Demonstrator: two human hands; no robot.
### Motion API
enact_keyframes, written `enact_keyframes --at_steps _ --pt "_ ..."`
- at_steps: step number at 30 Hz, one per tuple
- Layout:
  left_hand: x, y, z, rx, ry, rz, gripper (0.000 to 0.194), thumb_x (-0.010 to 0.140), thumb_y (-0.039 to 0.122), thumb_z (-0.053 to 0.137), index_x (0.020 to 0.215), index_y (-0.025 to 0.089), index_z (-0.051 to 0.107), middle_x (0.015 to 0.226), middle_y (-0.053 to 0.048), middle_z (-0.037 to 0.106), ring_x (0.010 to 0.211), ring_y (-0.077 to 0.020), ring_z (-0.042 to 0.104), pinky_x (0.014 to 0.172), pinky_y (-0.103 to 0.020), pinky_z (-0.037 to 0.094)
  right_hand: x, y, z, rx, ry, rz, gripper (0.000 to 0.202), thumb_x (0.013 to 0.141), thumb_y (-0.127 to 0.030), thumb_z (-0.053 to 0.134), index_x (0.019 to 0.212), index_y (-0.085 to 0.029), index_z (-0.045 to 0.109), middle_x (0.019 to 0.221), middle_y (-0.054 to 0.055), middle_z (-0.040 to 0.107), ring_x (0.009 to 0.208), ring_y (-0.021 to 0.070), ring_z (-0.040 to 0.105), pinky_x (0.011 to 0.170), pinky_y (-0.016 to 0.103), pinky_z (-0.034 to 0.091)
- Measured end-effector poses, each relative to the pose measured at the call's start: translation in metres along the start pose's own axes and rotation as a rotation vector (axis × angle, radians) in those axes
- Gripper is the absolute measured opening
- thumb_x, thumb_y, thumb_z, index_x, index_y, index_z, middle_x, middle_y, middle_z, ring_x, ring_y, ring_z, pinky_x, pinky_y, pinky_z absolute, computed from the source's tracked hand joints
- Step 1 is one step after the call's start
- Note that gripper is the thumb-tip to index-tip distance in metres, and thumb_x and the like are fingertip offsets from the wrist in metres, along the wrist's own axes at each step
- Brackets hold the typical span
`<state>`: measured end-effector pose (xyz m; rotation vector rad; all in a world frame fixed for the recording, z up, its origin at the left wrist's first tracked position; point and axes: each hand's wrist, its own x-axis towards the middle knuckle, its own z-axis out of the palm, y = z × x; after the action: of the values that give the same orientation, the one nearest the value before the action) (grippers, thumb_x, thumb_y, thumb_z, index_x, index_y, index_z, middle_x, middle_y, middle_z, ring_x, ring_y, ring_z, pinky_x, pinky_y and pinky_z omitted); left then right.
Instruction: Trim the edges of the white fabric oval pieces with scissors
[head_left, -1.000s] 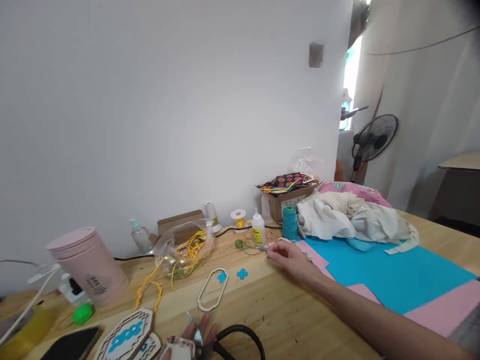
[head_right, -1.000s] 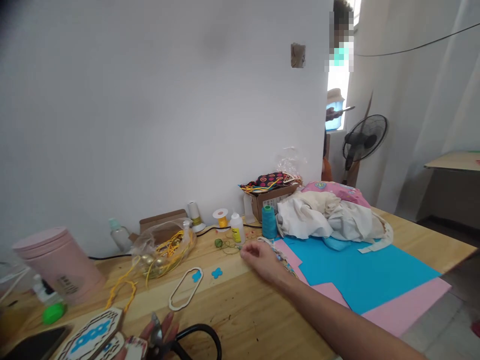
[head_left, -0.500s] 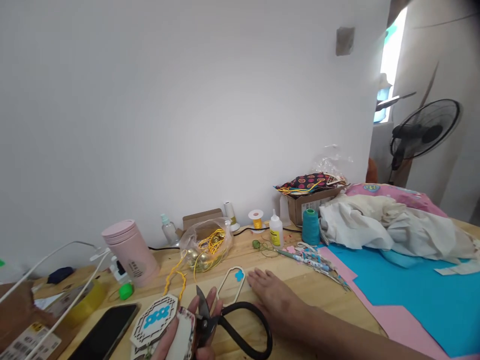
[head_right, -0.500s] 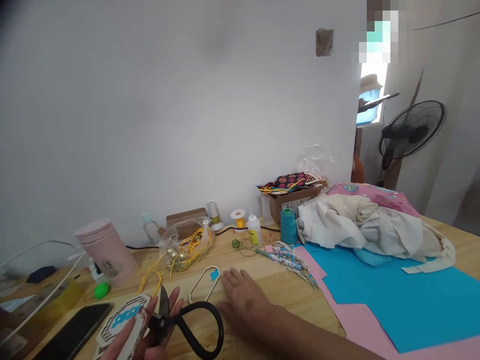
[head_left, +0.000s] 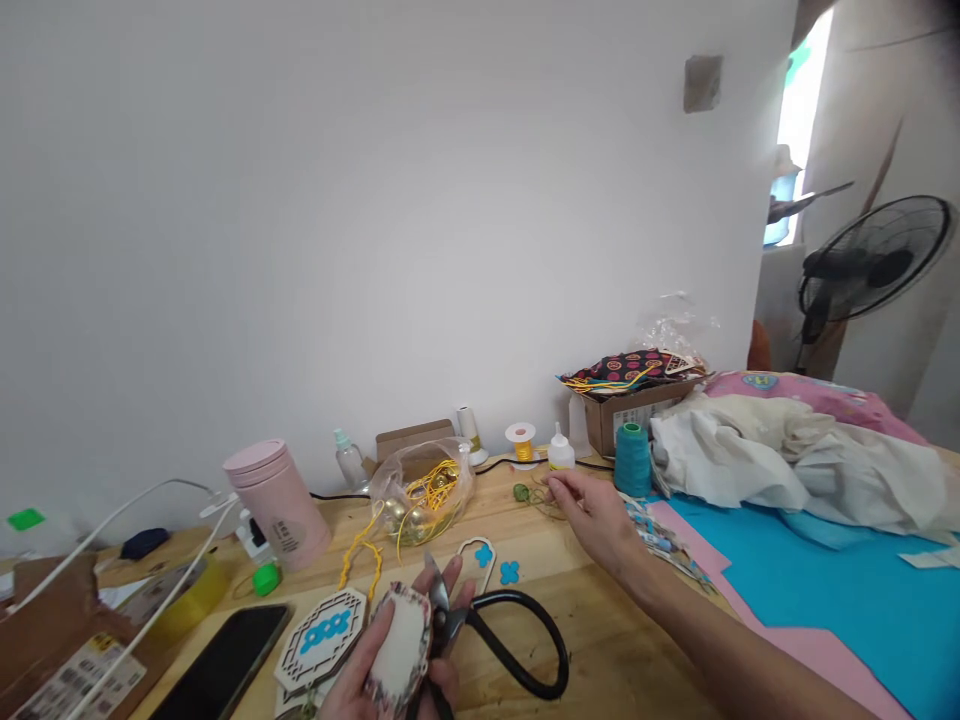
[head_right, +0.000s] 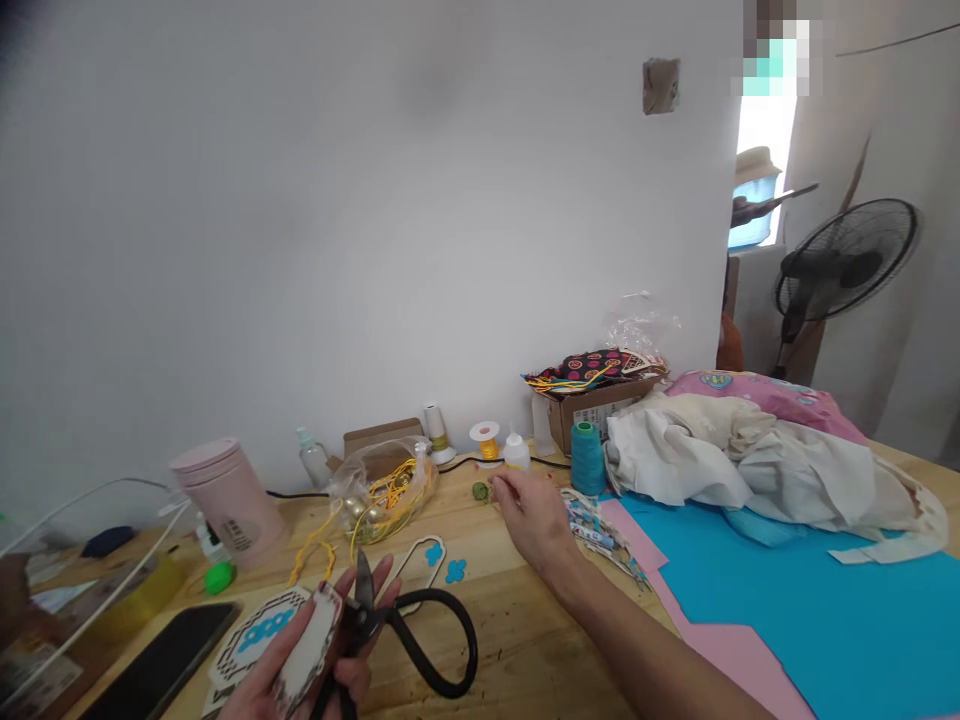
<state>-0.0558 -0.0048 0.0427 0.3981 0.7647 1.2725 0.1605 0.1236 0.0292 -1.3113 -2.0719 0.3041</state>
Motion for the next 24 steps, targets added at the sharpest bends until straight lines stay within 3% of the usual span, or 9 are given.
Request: enact_keyframes --at_steps 3,7,11,15,20,24 --pt "0.01 0.004 0.023 0.016 0.083 0.063 0.042 0.08 0.02 0.046 0.122 0.019 0.044 0.096 -0.012 0.068 0.054 -0.0154 0.063 0.044 -0.024 0.051 0.002 0.004 0.004 -0.096 -0.074 -0.029 0.025 0.084 -0.021 0.039 0.087 -0.018 0.064 0.088 0.006 0.064 0.086 0.0197 0.055 0.072 0.028 0.041" --pt "0.034 0.006 0.038 0.063 -0.081 0.024 0.033 0.081 0.021 0.045 0.109 0.006 0.052 0.108 -0.019 0.061 0.086 -0.0264 0.063 0.043 -0.023 0.05 0.017 -0.001 0.022 -0.197 -0.211 -0.06 0.018 0.08 -0.017 0.048 0.073 -0.014 0.064 0.086 0.008 0.063 0.086 0.0211 0.055 0.072 0.031 0.042" --pt "0.053 0.005 0.034 0.054 -0.179 -0.015 0.028 0.082 0.022 0.043 0.099 0.005 0.057 0.107 -0.017 0.062 0.093 -0.0288 0.06 0.038 -0.019 0.047 0.037 -0.009 0.034 -0.281 -0.312 -0.02 0.013 0.083 -0.024 0.051 0.084 -0.014 0.06 0.092 0.005 0.06 0.087 0.0164 0.055 0.077 0.035 0.044" --pt "0.057 0.002 0.023 -0.015 -0.157 -0.048 0.026 0.082 0.022 0.043 0.097 0.007 0.058 0.101 -0.015 0.065 0.089 -0.0264 0.061 0.038 -0.017 0.045 0.045 -0.01 0.037 -0.334 -0.364 0.028 0.017 0.083 -0.028 0.05 0.088 -0.013 0.058 0.091 0.003 0.06 0.083 0.0148 0.057 0.075 0.035 0.046" --pt "0.058 0.0 0.015 -0.087 -0.145 -0.077 0.026 0.081 0.023 0.045 0.099 0.008 0.057 0.103 -0.015 0.064 0.096 -0.0285 0.058 0.039 -0.017 0.044 0.04 -0.012 0.039 -0.385 -0.325 0.069 0.015 0.082 -0.017 0.047 0.081 -0.014 0.062 0.088 0.009 0.064 0.084 0.0187 0.058 0.069 0.029 0.044" --pt "0.06 0.0 0.015 -0.112 -0.147 -0.064 0.026 0.08 0.022 0.046 0.099 0.008 0.056 0.104 -0.016 0.064 0.096 -0.0283 0.058 0.039 -0.017 0.044 0.035 -0.017 0.041 -0.411 -0.287 0.052 0.022 0.081 -0.01 0.041 0.087 -0.013 0.061 0.092 0.013 0.063 0.09 0.0232 0.056 0.067 0.029 0.042"
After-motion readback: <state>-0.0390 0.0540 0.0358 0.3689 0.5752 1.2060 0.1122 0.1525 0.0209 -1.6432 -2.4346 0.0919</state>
